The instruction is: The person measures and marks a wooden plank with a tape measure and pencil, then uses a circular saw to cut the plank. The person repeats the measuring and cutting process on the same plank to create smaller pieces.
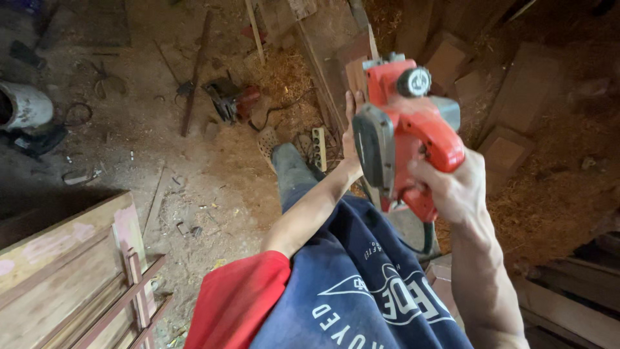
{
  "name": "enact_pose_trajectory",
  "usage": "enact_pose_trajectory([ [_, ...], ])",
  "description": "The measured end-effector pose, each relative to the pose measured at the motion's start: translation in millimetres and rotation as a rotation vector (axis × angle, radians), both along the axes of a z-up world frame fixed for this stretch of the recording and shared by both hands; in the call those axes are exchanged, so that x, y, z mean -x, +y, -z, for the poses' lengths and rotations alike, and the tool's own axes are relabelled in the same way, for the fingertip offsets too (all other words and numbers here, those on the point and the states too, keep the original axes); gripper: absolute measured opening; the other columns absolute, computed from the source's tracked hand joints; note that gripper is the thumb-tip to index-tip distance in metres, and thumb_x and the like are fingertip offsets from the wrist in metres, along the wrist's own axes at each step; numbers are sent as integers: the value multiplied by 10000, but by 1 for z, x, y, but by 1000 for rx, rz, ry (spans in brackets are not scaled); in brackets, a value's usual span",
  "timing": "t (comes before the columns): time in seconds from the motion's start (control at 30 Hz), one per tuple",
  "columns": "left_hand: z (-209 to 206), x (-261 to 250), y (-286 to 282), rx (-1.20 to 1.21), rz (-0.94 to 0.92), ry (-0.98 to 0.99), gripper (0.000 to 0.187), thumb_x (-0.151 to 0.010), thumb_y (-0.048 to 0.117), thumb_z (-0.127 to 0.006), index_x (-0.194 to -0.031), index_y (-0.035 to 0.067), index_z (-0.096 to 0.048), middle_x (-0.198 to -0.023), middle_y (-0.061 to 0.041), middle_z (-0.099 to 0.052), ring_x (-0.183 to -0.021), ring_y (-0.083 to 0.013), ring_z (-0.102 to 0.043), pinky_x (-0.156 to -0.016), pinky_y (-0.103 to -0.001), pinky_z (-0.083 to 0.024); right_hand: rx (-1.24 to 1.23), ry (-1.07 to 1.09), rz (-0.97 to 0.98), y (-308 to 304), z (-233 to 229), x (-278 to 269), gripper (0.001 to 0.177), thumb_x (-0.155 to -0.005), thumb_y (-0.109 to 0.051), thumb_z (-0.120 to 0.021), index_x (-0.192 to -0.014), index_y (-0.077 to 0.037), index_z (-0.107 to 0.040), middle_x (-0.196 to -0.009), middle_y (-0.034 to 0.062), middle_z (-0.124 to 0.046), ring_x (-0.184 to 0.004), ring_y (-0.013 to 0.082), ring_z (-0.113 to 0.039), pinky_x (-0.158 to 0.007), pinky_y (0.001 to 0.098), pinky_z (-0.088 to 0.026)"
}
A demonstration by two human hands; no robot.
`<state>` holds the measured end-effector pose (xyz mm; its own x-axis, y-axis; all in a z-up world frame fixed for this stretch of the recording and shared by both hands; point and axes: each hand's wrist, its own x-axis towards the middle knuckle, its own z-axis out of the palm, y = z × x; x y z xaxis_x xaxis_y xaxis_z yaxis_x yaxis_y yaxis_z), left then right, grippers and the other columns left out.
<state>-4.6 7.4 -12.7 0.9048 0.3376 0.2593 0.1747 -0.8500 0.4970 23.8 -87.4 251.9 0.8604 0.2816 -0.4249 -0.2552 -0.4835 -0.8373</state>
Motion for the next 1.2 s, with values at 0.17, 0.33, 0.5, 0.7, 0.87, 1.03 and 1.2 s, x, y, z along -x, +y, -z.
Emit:
enact_pose_trajectory([
  [0.17,-30,-4,9,1136,-314,468,869,-1022,376,-544,-1732,253,-57,-1527,-279,-509,-1262,-469,-607,-910,-386,-526,-21,-121,-86,42,0,-50,389,-827,-38,-653,-1210,-1,-713,-910,-10,-678,-724,76,-624,-638,257,-545],
  [0.33,-43,-2,8,352,-32,281,859,-928,209,-684,-1609,135,-166,-1704,-259,-191,-1405,-487,-517,-696,-373,-635,-217,-205,-98,68,6,-109,257,-933,-57,-708,-1163,57,-684,-852,28,-654,-702,116,-596,-644,282,-493],
  [0.5,-26,16,39,415,80,508,990,-762,164,-683,-1614,164,-179,-1696,-202,-130,-1383,-425,-425,-1032,-554,-529,-201,-248,49,22,4,-95,304,-835,-88,-713,-1118,21,-731,-875,-6,-694,-732,75,-642,-669,238,-529],
  [0.7,33,27,94,-250,248,184,893,-912,-19,-645,-1650,201,-193,-1689,-233,-106,-1519,-508,-233,-1215,-672,-246,-19,-54,256,-76,11,-26,288,-892,-24,-737,-1169,50,-718,-871,43,-672,-727,96,-601,-646,277,-512],
  [0.87,66,40,108,-142,30,213,984,-804,-22,-721,-1636,174,-235,-1686,-233,-114,-1552,-466,-186,-1265,-619,-226,423,224,261,-122,44,14,419,-804,-78,-789,-1206,1,-700,-901,102,-717,-670,184,-673,-569,364,-564],
  [1.03,68,76,86,658,-359,8,843,-868,-24,-605,-1640,82,-283,-1688,-194,-373,-1573,-385,-369,-1307,-549,-299,429,247,75,-142,66,30,483,-791,-128,-780,-1255,-30,-690,-926,145,-756,-791,213,-731,-726,367,-584],
  [1.2,61,77,56,1618,-623,137,607,-978,222,-642,-1538,85,-454,-1211,-94,-670,-938,-239,-661,-723,-385,-567,403,326,18,-144,78,28,453,-802,-162,-718,-1241,-51,-692,-914,187,-768,-808,281,-753,-751,399,-578],
])
